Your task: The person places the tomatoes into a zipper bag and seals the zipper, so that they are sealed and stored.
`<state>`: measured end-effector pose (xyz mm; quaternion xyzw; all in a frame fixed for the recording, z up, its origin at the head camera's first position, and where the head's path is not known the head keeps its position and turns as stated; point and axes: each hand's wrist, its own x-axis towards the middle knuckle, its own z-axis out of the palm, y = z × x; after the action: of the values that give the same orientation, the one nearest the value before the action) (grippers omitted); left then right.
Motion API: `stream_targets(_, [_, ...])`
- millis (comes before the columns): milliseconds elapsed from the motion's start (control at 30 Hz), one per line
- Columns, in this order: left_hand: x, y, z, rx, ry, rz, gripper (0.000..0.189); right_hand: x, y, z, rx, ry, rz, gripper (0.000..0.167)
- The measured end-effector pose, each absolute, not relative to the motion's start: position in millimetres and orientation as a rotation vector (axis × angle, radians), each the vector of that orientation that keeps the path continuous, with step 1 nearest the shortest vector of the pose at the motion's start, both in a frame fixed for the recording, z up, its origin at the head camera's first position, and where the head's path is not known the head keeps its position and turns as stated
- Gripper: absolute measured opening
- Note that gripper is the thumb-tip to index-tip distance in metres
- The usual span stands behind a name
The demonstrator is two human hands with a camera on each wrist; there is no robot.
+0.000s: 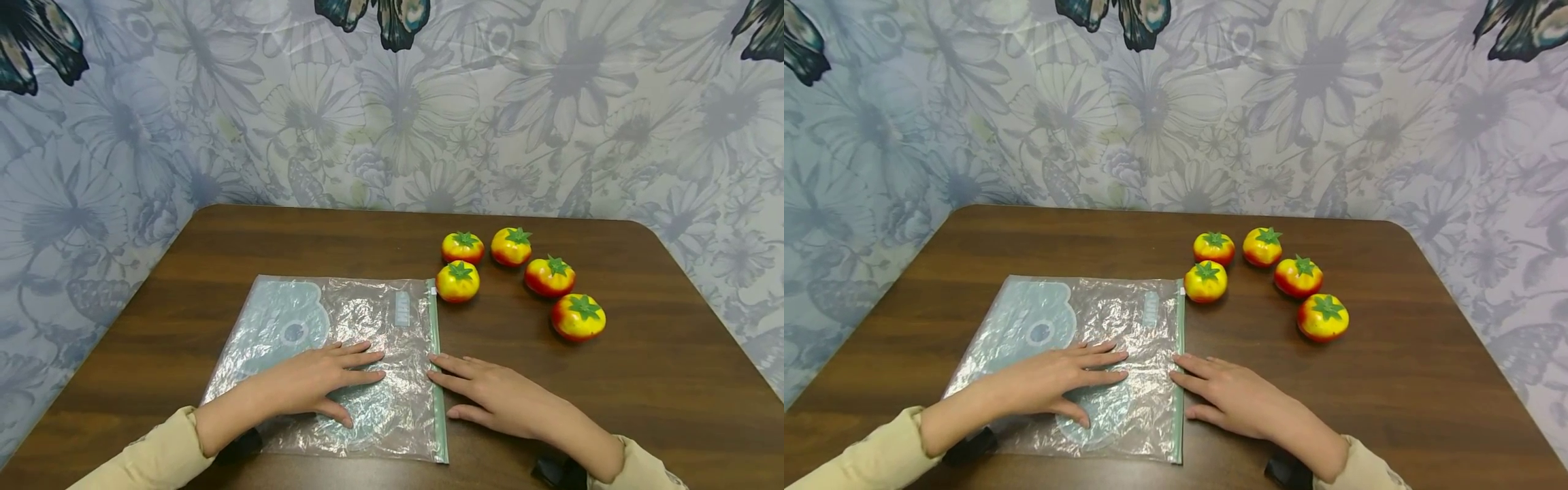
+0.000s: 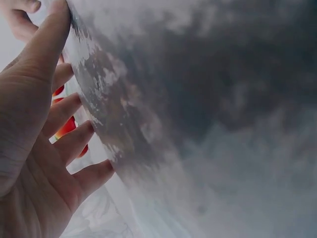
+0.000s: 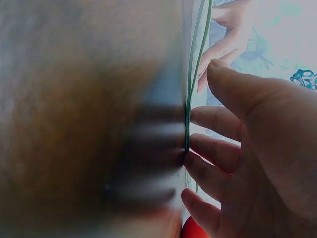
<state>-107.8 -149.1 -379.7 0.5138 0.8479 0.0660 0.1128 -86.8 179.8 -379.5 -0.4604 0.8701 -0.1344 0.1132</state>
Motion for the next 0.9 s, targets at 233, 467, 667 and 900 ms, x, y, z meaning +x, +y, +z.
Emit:
stream_targets(233, [-108, -149, -379, 1.503, 2.487, 0.223, 0.078, -86, 182, -379, -1.329, 2.565, -0.416, 0.055])
stream_targets(467, [-108, -150, -378, 1.494, 2.489, 0.227, 0.078, -90, 185, -376, -1.284, 2.599, -0.447, 0.055])
stream_targets(667, [-105, -150, -379, 1.485, 2.477, 0.246, 0.078, -95, 187, -373, -1.197, 2.640, -0.525, 0.053])
stream_targets(900, [-106, -150, -381, 1.536, 2.497, 0.255, 0.078, -104, 184, -371, -1.202, 2.624, -0.527, 0.042])
